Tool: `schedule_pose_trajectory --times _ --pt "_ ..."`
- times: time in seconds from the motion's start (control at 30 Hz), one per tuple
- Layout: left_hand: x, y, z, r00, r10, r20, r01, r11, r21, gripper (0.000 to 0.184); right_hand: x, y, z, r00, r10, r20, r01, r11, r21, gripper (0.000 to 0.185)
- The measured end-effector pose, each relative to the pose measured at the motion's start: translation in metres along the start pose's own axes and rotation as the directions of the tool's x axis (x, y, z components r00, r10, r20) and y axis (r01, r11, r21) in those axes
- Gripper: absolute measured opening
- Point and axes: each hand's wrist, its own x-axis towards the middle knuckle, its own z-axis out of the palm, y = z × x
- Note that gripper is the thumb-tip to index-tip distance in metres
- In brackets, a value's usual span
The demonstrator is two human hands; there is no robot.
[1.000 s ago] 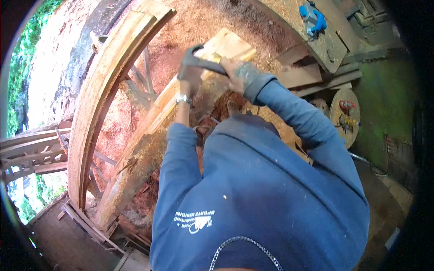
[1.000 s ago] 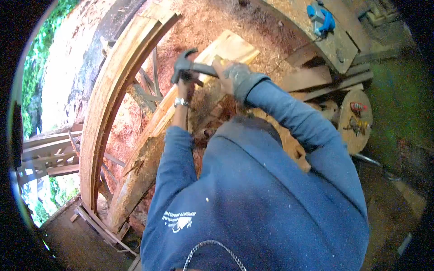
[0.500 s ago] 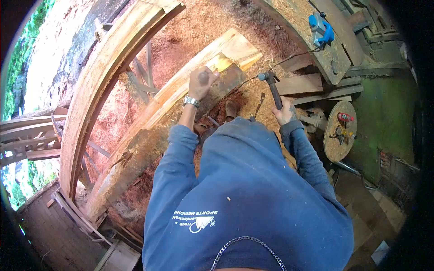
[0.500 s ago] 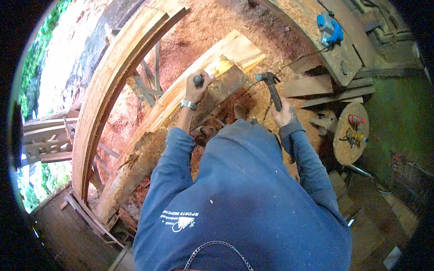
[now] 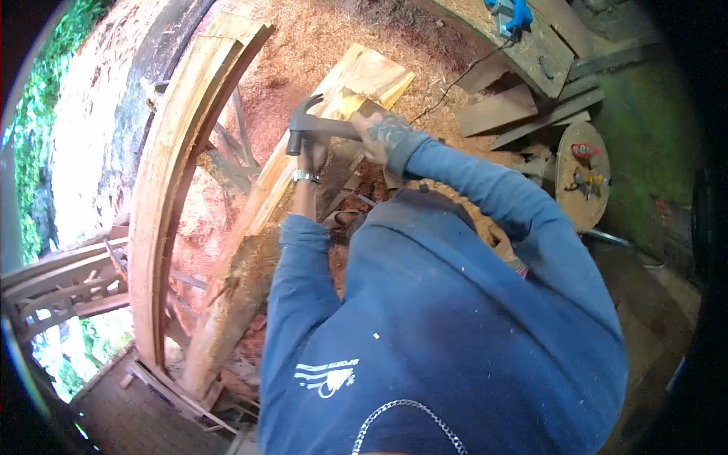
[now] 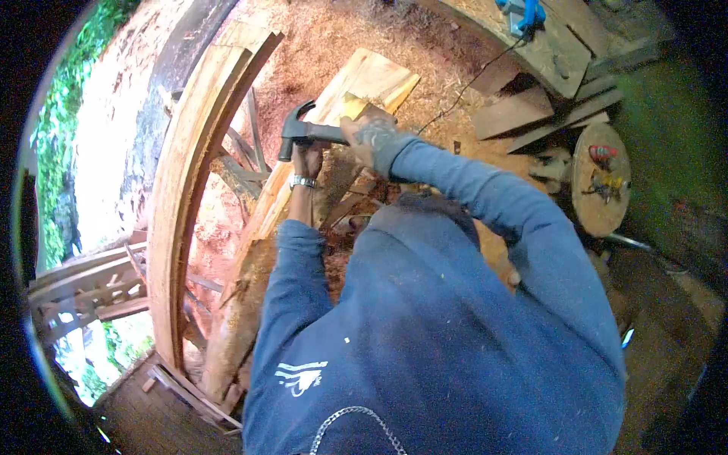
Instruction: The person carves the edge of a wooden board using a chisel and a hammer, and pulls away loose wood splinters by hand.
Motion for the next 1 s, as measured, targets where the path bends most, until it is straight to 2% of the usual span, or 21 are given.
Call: schedule_pose_trajectory --times 0.03,0.07,0.1,0.2,0.23,0.27,0.3,0.33,0.37,0.4,0.47,0.5,0.53,0.6,0.67,0.7,0.73,0.8,0.87,0.93,1.0 --pt "-0.001 -0.007 -0.009 0.985 0.136 0.105 -0.163 0.932 0.323 0.016 -0.006 -0.004 -0.01 0.999 0.027 0.022 -0.028 0.999 0.034 0.028" --pt "0.003 -0.011 -0.007 0.934 0.255 0.251 -0.356 0.74 0.571 0.02 -0.006 -0.01 -0.03 0.999 0.031 0.043 -0.034 0.998 0.047 0.028" --pt "0.0 -0.007 -0.013 0.878 0.373 0.3 -0.422 0.304 0.854 0.017 -0.014 -0.013 -0.038 0.995 0.051 0.081 -0.057 0.996 0.075 0.028" --pt "-0.034 0.019 0.035 0.854 0.458 0.248 -0.418 0.318 0.851 0.014 -0.033 0.007 -0.036 0.996 0.091 -0.025 -0.086 0.983 0.16 0.038" --pt "-0.025 0.022 0.018 0.825 0.507 0.249 -0.528 0.535 0.659 0.015 -0.038 0.021 -0.028 0.985 0.159 -0.063 -0.148 0.977 0.152 0.038" --pt "-0.029 0.026 0.025 0.82 0.57 -0.057 -0.471 0.728 0.498 0.02 -0.046 0.028 -0.029 0.975 0.204 -0.092 -0.186 0.967 0.175 0.038" --pt "-0.011 0.036 -0.002 0.839 0.531 -0.121 -0.489 0.832 0.26 0.022 -0.053 0.035 -0.032 0.961 0.245 -0.125 -0.219 0.956 0.194 0.038" --pt "0.001 0.043 -0.035 0.862 0.475 -0.179 -0.482 0.876 0.006 0.024 -0.065 0.042 -0.033 0.947 0.287 -0.145 -0.252 0.943 0.217 0.038" --pt "-0.015 0.045 0.007 0.841 0.46 -0.286 -0.466 0.883 0.05 0.026 -0.08 0.06 -0.017 0.929 0.337 -0.151 -0.299 0.927 0.226 0.039" --pt "-0.012 0.042 0.016 0.795 0.509 -0.328 -0.505 0.857 0.105 0.025 -0.091 0.079 -0.005 0.909 0.382 -0.166 -0.34 0.911 0.233 0.04" --pt "-0.018 0.037 0.054 0.708 0.595 -0.381 -0.524 0.804 0.281 0.025 -0.115 0.087 -0.008 0.86 0.508 -0.041 -0.482 0.837 0.26 0.04" --pt "-0.021 0.034 0.067 0.679 0.64 -0.36 -0.55 0.768 0.329 0.023 -0.13 0.091 -0.003 0.836 0.548 -0.036 -0.521 0.813 0.259 0.04" --pt "-0.017 0.03 0.057 0.681 0.692 -0.241 -0.545 0.698 0.465 0.02 -0.146 0.1 0.007 0.808 0.588 -0.033 -0.561 0.786 0.258 0.039" --pt "-0.03 0.036 0.044 0.78 0.62 0.091 -0.578 0.655 0.487 0.015 -0.188 0.135 0.045 0.827 0.535 -0.174 -0.514 0.844 0.154 0.04" --pt "-0.063 0.066 0.075 0.752 0.62 0.225 -0.653 0.651 0.387 0.012 -0.208 0.14 0.052 0.768 0.636 -0.071 -0.619 0.766 0.174 0.045" --pt "-0.065 0.08 0.063 0.757 0.608 0.238 -0.653 0.698 0.294 0.011 -0.217 0.139 0.055 0.733 0.68 -0.015 -0.668 0.723 0.176 0.048" --pt "-0.07 0.093 0.066 0.718 0.647 0.257 -0.695 0.685 0.219 0.014 -0.222 0.14 0.059 0.719 0.695 0.005 -0.686 0.708 0.168 0.048" --pt "-0.072 0.105 0.051 0.693 0.69 0.209 -0.721 0.665 0.196 0.013 -0.228 0.143 0.07 0.697 0.716 0.042 -0.713 0.685 0.15 0.049" --pt "-0.077 0.104 0.036 0.712 0.695 0.103 -0.692 0.669 0.271 0.013 -0.229 0.153 0.088 0.711 0.703 0.02 -0.7 0.705 0.112 0.048" --pt "-0.081 0.103 0.022 0.746 0.66 0.088 -0.645 0.683 0.344 0.014 -0.224 0.156 0.097 0.753 0.657 -0.024 -0.653 0.752 0.091 0.046" --pt "-0.083 0.1 0.014 0.73 0.679 0.073 -0.659 0.672 0.337 0.017 -0.21 0.158 0.091 0.786 0.618 0.037 -0.618 0.782 0.078 0.047"
